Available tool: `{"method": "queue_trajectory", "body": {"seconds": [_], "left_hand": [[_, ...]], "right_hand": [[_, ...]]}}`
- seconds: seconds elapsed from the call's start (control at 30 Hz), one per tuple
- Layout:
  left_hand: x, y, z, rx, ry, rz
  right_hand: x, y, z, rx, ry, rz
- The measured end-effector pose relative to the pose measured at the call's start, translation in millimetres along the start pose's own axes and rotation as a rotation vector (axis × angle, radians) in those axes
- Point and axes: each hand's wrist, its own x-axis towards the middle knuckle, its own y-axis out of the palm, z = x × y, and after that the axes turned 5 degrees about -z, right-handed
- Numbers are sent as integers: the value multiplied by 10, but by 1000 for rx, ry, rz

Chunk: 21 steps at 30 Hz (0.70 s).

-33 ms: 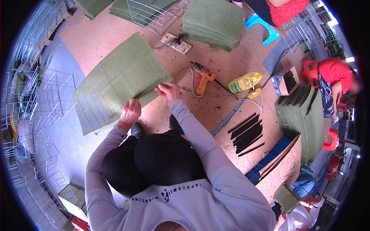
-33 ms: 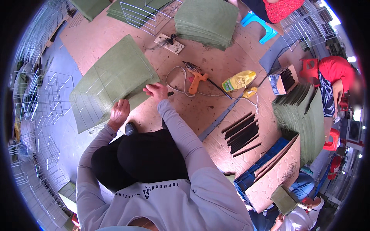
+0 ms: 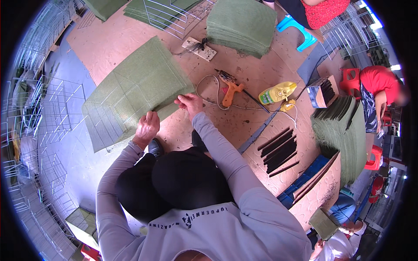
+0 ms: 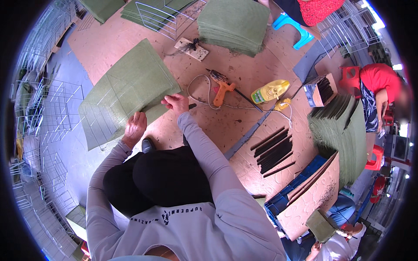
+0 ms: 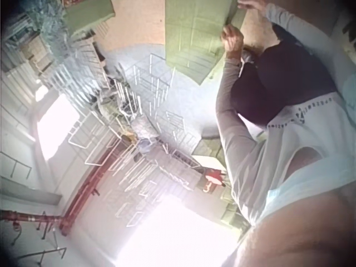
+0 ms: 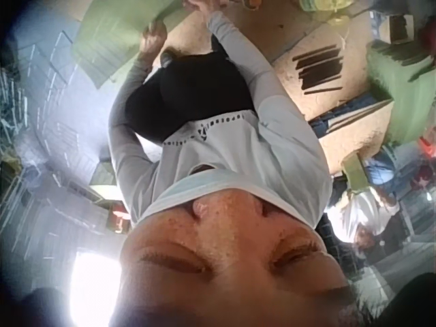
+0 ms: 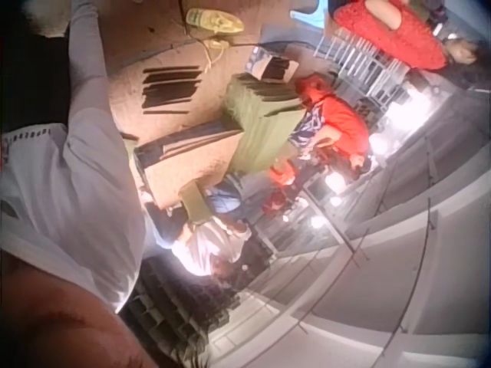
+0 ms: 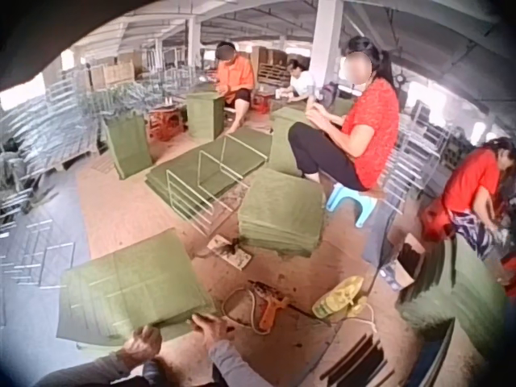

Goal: Assembling plastic-covered mesh panels into storage cubes using a hot glue gun.

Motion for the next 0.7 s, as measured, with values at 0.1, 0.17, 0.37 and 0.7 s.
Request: {"method": "queue_trajectory", "body": {"seconds": [0.1, 0.17, 0.37, 0.7], "left_hand": [[27, -19, -16, -1, -10, -14], [27, -22, -25, -8, -20, -11], [22, 22, -29, -15, -38, -13], [15, 0, -34, -20, -59, -36]], "right_hand": [[41, 27, -33, -11, -39, 2], [37, 61, -47, 13, -43, -13], [23, 47, -62, 43, -46, -26], [19, 178, -155, -135, -67, 96]]}}
